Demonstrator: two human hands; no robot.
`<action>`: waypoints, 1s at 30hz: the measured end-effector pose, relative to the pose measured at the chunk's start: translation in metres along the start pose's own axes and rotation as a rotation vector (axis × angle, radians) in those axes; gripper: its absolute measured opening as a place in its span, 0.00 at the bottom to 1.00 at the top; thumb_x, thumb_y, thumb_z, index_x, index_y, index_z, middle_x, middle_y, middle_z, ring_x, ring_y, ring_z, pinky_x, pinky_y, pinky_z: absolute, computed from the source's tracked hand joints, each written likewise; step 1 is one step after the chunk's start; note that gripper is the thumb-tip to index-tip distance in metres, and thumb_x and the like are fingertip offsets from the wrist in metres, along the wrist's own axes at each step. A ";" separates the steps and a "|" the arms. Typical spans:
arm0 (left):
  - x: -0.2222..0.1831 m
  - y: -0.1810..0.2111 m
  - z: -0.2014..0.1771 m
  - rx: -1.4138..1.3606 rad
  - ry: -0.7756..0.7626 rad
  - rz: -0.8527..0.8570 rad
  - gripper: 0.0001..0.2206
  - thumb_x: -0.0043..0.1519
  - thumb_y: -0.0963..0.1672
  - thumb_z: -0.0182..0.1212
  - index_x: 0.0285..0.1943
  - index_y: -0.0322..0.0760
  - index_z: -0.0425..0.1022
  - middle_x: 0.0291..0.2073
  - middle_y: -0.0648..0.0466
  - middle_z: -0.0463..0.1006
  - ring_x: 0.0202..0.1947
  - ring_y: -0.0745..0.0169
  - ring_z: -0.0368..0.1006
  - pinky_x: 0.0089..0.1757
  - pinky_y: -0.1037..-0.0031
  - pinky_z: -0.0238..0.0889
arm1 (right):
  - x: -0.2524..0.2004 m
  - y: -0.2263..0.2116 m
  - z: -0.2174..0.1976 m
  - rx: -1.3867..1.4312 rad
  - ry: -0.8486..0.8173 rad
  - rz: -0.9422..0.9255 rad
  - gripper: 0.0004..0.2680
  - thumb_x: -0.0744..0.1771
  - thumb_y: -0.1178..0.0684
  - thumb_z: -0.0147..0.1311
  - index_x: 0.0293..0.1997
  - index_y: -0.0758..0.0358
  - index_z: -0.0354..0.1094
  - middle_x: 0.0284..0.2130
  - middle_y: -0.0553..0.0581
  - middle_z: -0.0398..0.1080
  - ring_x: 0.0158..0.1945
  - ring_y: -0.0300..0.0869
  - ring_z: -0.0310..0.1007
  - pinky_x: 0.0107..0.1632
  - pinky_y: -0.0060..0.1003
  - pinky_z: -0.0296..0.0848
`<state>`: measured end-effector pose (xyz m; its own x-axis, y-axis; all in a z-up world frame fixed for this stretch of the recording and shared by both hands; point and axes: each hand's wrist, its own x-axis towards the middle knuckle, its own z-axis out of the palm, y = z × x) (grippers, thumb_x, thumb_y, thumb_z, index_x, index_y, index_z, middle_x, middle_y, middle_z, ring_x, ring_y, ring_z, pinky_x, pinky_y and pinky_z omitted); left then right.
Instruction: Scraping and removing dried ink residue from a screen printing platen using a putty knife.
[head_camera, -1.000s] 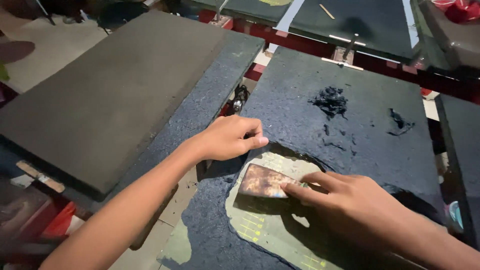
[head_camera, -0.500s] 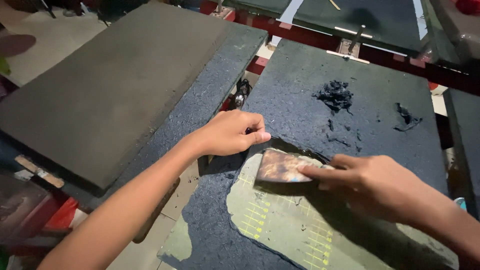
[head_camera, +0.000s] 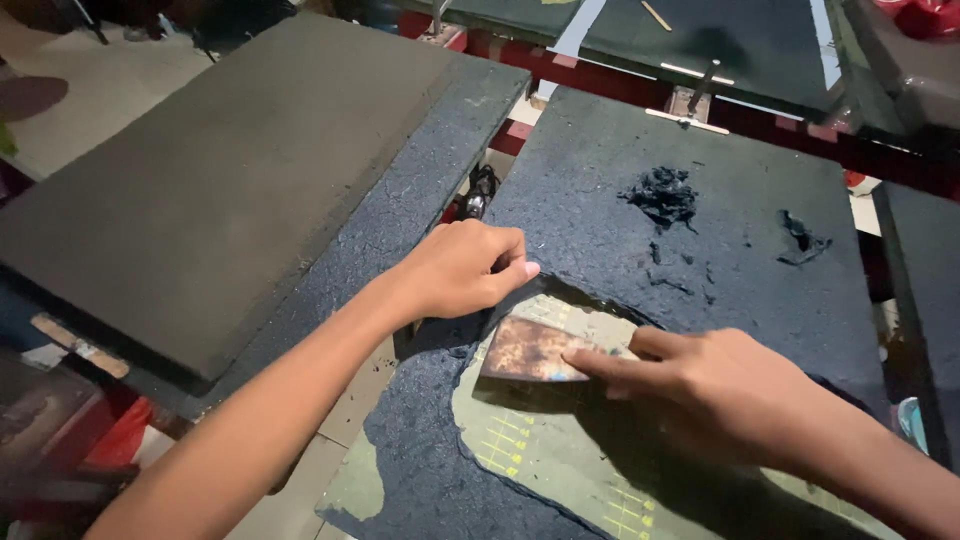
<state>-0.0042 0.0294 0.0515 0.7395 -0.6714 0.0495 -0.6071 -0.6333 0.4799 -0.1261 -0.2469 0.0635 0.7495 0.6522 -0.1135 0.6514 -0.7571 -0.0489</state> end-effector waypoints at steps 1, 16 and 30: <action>0.003 -0.008 0.006 -0.001 0.000 -0.002 0.16 0.71 0.52 0.51 0.32 0.45 0.69 0.20 0.60 0.70 0.20 0.64 0.62 0.30 0.68 0.54 | -0.001 0.005 -0.001 0.001 -0.002 -0.002 0.26 0.65 0.48 0.56 0.73 0.30 0.57 0.31 0.52 0.71 0.15 0.52 0.70 0.19 0.48 0.68; 0.016 -0.032 0.026 0.248 0.226 0.243 0.16 0.68 0.49 0.55 0.26 0.45 0.65 0.16 0.59 0.66 0.21 0.59 0.61 0.25 0.63 0.52 | -0.037 0.019 -0.004 -0.008 -0.187 0.470 0.39 0.57 0.55 0.69 0.71 0.11 0.52 0.46 0.32 0.80 0.40 0.31 0.88 0.44 0.34 0.89; 0.015 -0.038 0.025 0.320 0.204 0.332 0.15 0.70 0.49 0.53 0.30 0.41 0.63 0.20 0.56 0.71 0.24 0.54 0.68 0.24 0.62 0.57 | -0.016 0.016 -0.022 0.254 -0.121 0.507 0.24 0.65 0.47 0.54 0.69 0.16 0.62 0.43 0.39 0.84 0.38 0.39 0.85 0.36 0.40 0.76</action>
<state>0.0225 0.0334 0.0118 0.5139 -0.7879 0.3394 -0.8543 -0.5061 0.1186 -0.1248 -0.2683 0.0859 0.9321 0.2078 -0.2966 0.1543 -0.9688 -0.1940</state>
